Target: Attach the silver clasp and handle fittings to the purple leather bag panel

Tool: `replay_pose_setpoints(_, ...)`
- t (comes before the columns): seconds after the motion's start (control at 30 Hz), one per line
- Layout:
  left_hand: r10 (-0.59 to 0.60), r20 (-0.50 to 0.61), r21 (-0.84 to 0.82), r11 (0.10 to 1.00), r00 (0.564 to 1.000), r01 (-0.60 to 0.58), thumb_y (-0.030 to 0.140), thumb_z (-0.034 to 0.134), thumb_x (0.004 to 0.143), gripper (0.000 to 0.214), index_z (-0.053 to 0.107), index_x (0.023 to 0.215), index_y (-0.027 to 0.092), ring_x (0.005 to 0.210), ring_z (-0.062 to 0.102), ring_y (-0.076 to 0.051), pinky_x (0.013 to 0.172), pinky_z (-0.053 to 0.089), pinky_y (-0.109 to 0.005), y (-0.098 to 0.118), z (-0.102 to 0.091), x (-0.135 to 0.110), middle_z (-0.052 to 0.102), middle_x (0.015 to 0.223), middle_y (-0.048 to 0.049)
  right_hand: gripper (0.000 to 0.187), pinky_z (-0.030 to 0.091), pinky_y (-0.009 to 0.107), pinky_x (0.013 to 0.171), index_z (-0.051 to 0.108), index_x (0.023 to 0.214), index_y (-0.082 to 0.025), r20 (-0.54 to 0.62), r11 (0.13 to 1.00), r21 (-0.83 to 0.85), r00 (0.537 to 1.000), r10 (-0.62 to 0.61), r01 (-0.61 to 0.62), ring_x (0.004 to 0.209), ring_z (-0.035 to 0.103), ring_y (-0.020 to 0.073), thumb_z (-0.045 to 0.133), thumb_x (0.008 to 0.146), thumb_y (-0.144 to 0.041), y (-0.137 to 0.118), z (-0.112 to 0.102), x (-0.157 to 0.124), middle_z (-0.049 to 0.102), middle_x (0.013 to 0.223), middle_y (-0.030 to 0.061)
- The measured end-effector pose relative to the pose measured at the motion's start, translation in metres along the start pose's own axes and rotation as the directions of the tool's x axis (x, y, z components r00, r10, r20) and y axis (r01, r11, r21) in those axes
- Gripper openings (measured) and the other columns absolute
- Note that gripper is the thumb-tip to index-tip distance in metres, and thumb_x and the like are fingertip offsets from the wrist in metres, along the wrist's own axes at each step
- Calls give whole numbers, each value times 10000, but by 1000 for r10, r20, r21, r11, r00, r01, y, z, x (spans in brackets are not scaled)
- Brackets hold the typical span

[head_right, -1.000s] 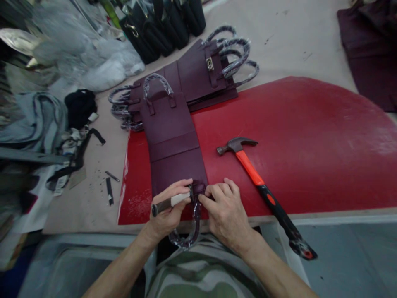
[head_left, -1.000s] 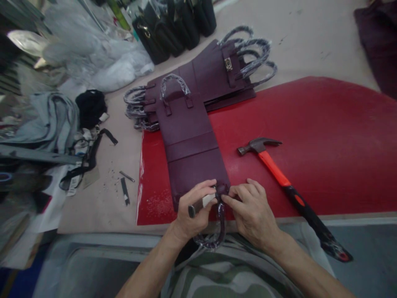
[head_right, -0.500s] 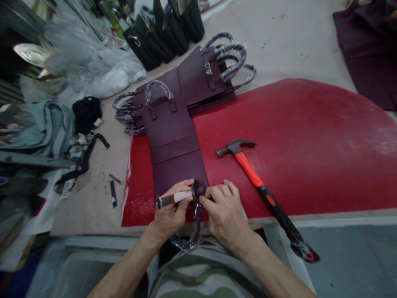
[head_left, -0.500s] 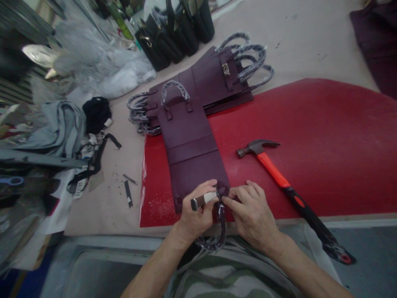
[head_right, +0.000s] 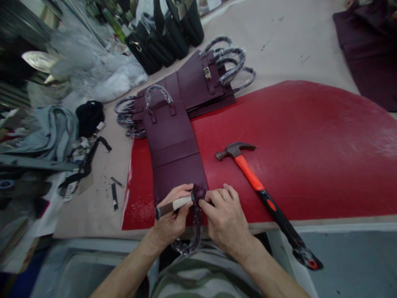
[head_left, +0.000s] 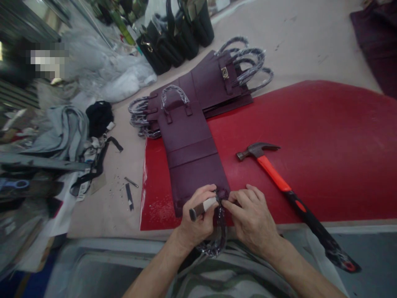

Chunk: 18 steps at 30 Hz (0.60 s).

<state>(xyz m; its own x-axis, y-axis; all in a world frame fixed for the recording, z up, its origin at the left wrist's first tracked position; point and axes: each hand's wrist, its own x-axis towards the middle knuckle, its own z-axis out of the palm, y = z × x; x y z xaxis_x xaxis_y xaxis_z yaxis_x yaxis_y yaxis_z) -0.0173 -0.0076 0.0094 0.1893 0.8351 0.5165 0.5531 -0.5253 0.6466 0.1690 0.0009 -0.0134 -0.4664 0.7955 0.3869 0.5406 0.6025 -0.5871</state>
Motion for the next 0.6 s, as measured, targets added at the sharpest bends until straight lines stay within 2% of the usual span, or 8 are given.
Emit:
replay_pose_setpoints(0.33, -9, 6, 67, 998, 1000, 8, 93, 532, 918, 200, 588, 1089, 181, 1065, 679, -217, 931, 602, -404, -2, 7, 6, 693, 1079, -109, 283, 317, 506, 1042, 674, 1045, -194, -1, 1000, -6, 1000, 13, -13, 914, 508, 230, 457, 905, -78, -1, 0, 1, 618, 966, 65)
replay_pose_setpoints(0.47, -36, 20, 45, 998, 999, 35, 90, 531, 912, 197, 586, 1075, 188, 1080, 678, -217, 943, 593, -403, -3, 9, 6, 696, 1101, -106, 289, 328, 517, 1035, 679, 1034, -190, 2, 1000, -12, 1000, 17, -17, 928, 513, 239, 456, 896, -67, -1, 2, 1, 623, 985, 77)
replay_pose_setpoints(0.6, -68, -20, 16, 998, 997, 68, 99, 550, 901, 178, 605, 1041, 192, 1055, 692, -216, 929, 595, -390, -4, 11, 5, 704, 1088, -96, 272, 358, 501, 1017, 661, 1054, -185, -35, 999, 44, 999, 13, -12, 939, 534, 234, 452, 924, -68, -4, -5, 2, 621, 994, 73)
